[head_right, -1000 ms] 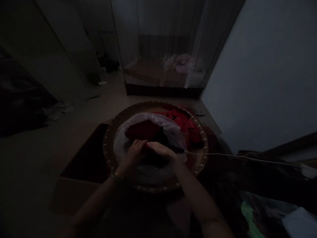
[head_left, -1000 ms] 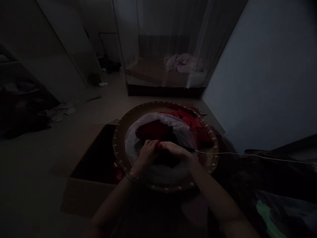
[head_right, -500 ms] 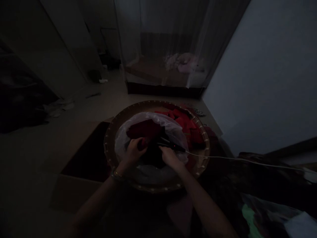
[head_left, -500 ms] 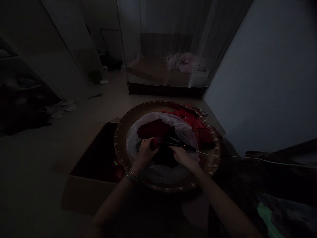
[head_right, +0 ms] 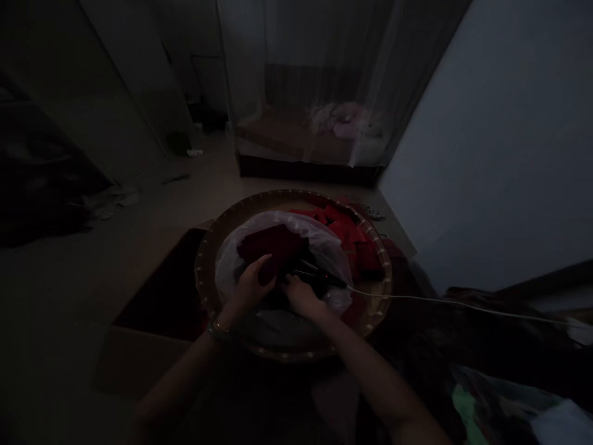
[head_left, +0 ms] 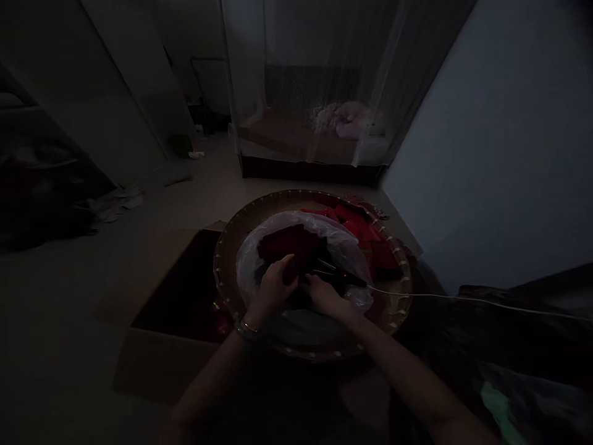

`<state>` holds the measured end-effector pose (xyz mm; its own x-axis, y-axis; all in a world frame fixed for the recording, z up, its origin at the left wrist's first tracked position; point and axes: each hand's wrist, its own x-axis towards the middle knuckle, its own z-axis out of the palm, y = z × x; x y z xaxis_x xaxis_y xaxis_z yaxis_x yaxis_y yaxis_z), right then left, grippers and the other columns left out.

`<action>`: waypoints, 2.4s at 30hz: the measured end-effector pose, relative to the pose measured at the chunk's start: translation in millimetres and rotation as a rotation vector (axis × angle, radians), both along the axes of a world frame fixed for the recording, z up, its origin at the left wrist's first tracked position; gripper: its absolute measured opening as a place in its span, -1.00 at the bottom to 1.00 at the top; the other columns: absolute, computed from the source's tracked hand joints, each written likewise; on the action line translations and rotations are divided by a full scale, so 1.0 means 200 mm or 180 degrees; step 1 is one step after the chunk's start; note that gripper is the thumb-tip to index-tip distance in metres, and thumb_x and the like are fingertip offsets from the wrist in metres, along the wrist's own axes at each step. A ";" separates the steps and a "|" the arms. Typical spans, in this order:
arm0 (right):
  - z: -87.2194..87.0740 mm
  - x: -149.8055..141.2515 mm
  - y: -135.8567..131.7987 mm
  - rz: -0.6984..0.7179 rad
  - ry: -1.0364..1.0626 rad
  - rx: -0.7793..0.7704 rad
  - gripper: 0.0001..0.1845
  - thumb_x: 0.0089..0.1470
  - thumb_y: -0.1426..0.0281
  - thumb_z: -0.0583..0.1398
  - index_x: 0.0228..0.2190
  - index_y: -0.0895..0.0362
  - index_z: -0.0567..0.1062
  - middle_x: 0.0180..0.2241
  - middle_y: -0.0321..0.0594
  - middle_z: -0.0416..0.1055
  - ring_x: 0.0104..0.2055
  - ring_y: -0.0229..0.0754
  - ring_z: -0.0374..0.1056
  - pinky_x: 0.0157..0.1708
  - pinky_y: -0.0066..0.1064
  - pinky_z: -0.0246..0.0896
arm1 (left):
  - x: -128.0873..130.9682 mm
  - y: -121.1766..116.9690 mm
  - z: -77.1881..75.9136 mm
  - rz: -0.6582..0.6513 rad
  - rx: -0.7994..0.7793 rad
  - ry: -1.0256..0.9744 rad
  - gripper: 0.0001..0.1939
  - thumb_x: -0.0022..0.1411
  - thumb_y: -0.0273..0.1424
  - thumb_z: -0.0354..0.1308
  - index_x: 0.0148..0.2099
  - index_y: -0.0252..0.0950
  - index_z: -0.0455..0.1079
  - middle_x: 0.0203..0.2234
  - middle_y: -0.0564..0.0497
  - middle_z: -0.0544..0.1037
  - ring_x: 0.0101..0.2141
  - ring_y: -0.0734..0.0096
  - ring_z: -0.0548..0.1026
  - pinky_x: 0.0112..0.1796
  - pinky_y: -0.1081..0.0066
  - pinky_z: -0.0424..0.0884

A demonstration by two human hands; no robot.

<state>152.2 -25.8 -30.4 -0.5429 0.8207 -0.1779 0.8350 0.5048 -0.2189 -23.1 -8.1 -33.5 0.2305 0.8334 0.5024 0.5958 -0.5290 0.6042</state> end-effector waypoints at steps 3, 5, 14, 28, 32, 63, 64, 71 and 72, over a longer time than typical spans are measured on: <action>-0.02 -0.01 0.00 -0.0083 0.0035 0.0067 -0.55 0.00 0.53 0.08 -0.03 0.08 0.36 -0.09 -0.04 0.24 -0.10 -0.06 0.22 -0.23 -0.32 0.22 | 0.00 -0.01 0.02 -0.0010 0.0038 0.0122 -0.45 0.09 -0.48 0.15 0.14 -0.20 0.14 -0.04 -0.07 0.42 -0.05 0.29 0.42 -0.04 0.27 0.37; -0.03 -0.01 0.00 -0.0132 0.0069 0.0091 -0.57 -0.01 0.54 0.09 -0.05 0.10 0.38 -0.08 -0.03 0.23 -0.09 -0.06 0.23 -0.23 -0.33 0.21 | 0.00 -0.01 0.03 0.0032 0.0001 0.0189 -0.45 0.08 -0.47 0.15 0.14 -0.20 0.15 -0.04 -0.06 0.42 -0.06 0.29 0.43 -0.06 0.28 0.39; -0.06 0.09 0.05 -0.0717 0.1657 -0.0326 -0.66 -0.24 0.53 0.20 -0.29 0.16 0.39 -0.29 -0.22 0.36 -0.25 -0.17 0.29 -0.22 -0.36 0.19 | -0.02 -0.04 0.07 0.0094 -0.0170 0.0177 -0.46 0.08 -0.37 0.18 0.11 -0.23 0.17 -0.05 -0.09 0.43 -0.08 0.27 0.44 -0.07 0.27 0.39; 0.01 0.11 0.01 -0.1941 0.4626 -0.2876 -0.60 -0.22 0.53 0.23 -0.22 0.12 0.43 -0.29 -0.28 0.43 -0.27 -0.26 0.38 -0.21 -0.37 0.31 | -0.04 -0.04 0.14 0.0089 -0.0612 -0.0015 -0.67 0.26 -0.36 -0.03 0.07 -0.26 0.25 -0.06 -0.06 0.46 -0.08 0.30 0.44 -0.04 0.30 0.33; 0.01 0.11 0.03 -0.2203 0.5438 -0.3266 -0.73 -0.08 0.48 0.16 -0.24 0.12 0.42 -0.25 -0.23 0.47 -0.16 -0.18 0.39 -0.09 -0.23 0.26 | -0.04 -0.03 0.14 0.0099 -0.0605 -0.0099 -0.70 0.30 -0.36 -0.11 0.02 -0.24 0.31 -0.08 -0.03 0.48 -0.08 0.35 0.44 -0.04 0.33 0.33; 0.08 0.06 0.13 -0.2526 0.6068 -0.3231 -0.74 0.10 0.34 -0.02 -0.31 0.17 0.42 -0.33 -0.14 0.49 -0.19 -0.13 0.43 -0.11 -0.17 0.31 | -0.08 0.11 0.27 0.0168 -0.1194 0.0421 -0.79 0.05 -0.50 0.10 -0.26 -0.23 0.50 -0.42 0.04 0.59 -0.40 0.40 0.51 -0.36 0.47 0.35; 0.09 0.06 0.13 -0.2518 0.6108 -0.3233 -0.72 0.10 0.33 -0.03 -0.31 0.18 0.43 -0.33 -0.13 0.49 -0.19 -0.12 0.43 -0.11 -0.17 0.31 | -0.08 0.12 0.28 0.0154 -0.1240 0.0501 -0.81 0.05 -0.49 0.11 -0.29 -0.23 0.52 -0.43 0.04 0.59 -0.40 0.39 0.51 -0.37 0.47 0.35; 0.14 0.06 0.14 -0.2791 0.6562 -0.3273 -0.72 0.13 0.36 -0.04 -0.35 0.17 0.43 -0.37 -0.13 0.48 -0.21 -0.12 0.42 -0.11 -0.15 0.33 | -0.03 0.17 0.29 0.0321 -0.1403 0.0460 -0.80 0.04 -0.45 0.13 -0.29 -0.27 0.55 -0.44 0.01 0.60 -0.43 0.38 0.51 -0.39 0.47 0.33; 0.15 0.05 0.14 -0.2838 0.6669 -0.3217 -0.72 0.13 0.36 -0.04 -0.37 0.17 0.43 -0.38 -0.14 0.48 -0.22 -0.12 0.42 -0.12 -0.15 0.34 | -0.02 0.17 0.29 0.0357 -0.1382 0.0466 -0.79 0.04 -0.46 0.12 -0.28 -0.27 0.55 -0.44 0.00 0.61 -0.43 0.37 0.51 -0.38 0.47 0.34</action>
<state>162.1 2.1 0.3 -0.1905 0.8921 -0.4098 -0.7861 -0.3886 -0.4806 -27.1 25.3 23.7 0.1695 0.9830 0.0708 0.7302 -0.1735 0.6608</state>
